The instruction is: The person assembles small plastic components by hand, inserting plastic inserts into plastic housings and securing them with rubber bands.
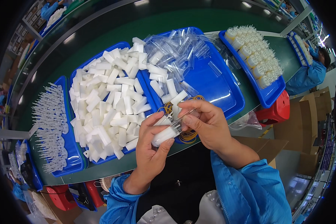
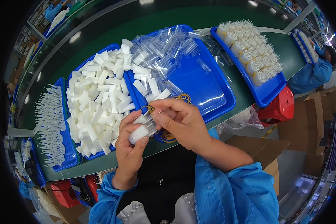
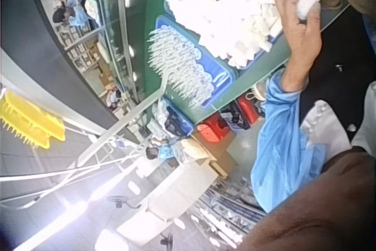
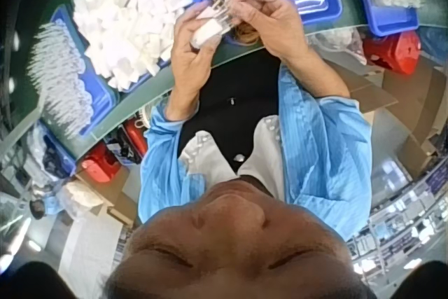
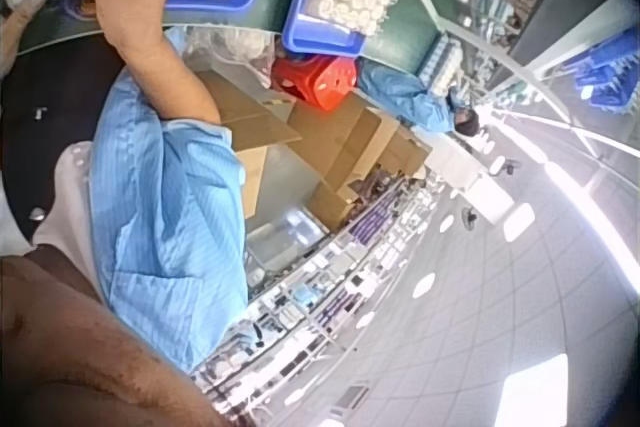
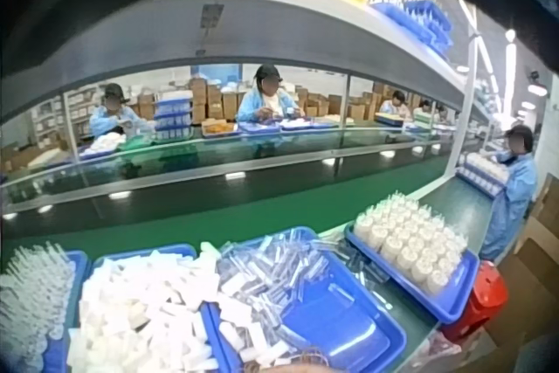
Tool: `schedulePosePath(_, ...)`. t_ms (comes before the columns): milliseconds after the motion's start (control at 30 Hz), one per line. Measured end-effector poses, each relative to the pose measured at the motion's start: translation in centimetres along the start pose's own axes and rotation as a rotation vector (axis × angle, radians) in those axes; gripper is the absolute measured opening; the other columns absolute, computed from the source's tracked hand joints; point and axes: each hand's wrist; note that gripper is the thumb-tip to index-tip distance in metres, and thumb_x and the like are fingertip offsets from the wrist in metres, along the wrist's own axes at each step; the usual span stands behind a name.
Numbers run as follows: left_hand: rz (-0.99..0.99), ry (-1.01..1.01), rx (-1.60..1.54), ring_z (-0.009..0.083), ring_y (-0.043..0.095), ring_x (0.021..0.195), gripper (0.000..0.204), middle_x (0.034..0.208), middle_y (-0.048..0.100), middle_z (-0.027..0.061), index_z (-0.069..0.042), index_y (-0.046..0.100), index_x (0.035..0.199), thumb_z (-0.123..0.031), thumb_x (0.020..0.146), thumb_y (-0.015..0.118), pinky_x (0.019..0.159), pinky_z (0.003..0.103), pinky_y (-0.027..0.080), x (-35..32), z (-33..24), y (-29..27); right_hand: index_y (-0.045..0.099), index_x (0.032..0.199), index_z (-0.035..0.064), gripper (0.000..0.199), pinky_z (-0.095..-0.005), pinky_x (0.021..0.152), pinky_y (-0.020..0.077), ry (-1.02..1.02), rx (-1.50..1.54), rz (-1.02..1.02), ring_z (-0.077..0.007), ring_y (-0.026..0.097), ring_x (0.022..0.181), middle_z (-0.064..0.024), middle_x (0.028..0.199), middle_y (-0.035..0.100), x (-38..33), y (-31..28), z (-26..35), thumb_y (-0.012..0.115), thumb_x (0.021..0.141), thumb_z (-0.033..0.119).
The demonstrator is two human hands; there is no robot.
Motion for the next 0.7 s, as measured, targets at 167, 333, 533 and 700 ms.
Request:
schedulePosePath(167,-0.055,-0.081,-0.101,0.0274,0.044,0.116,0.022,0.126,0.042,0.0180,-0.001,0.056,0.100,-0.013,0.082,0.063,0.096,0.035,0.034,-0.3,0.0,0.4,0.055,0.114,-0.0020,0.030,-0.0231,0.073,0.0471,0.068,0.057,-0.019,-0.0114,0.058,0.079,-0.0088,0.094,0.061,-0.1,0.1,-0.1,0.059,0.086,0.005)
schedulePosePath(333,-0.035,-0.073,-0.061,0.0268,0.044,0.115,0.022,0.126,0.042,0.0182,-0.001,0.056,0.099,-0.014,0.082,0.063,0.095,0.036,0.034,-0.3,-0.1,0.2,0.056,0.113,-0.0038,0.030,-0.0228,0.076,0.0477,-0.059,-0.243,-0.025,-0.0108,0.059,0.085,-0.0087,0.097,0.062,-0.5,0.2,0.4,0.061,0.086,0.006)
schedulePosePath(533,-0.027,-0.027,-0.001,0.0254,0.047,0.110,0.020,0.124,0.044,0.0180,-0.001,0.057,0.096,-0.014,0.082,0.064,0.093,0.034,0.036,-0.1,-0.6,0.0,0.057,0.109,-0.0044,0.026,-0.0240,0.078,0.0486,0.081,0.105,0.051,-0.0122,0.060,0.088,-0.0091,0.097,0.063,-0.4,-0.3,0.1,0.062,0.085,0.006)
schedulePosePath(700,-0.075,-0.039,-0.072,0.0226,0.050,0.104,0.016,0.121,0.047,0.0176,-0.001,0.058,0.092,-0.015,0.084,0.061,0.089,0.032,0.037,0.1,-1.0,0.5,0.057,0.106,-0.0051,0.024,-0.0241,0.077,0.0495,0.026,0.025,-0.011,-0.0125,0.061,0.087,-0.0094,0.097,0.063,-0.8,0.3,-0.2,0.061,0.085,0.005)
Point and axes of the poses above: each hand's wrist, its own x-axis towards the middle knuckle, its own y-axis out of the palm, z = x × y
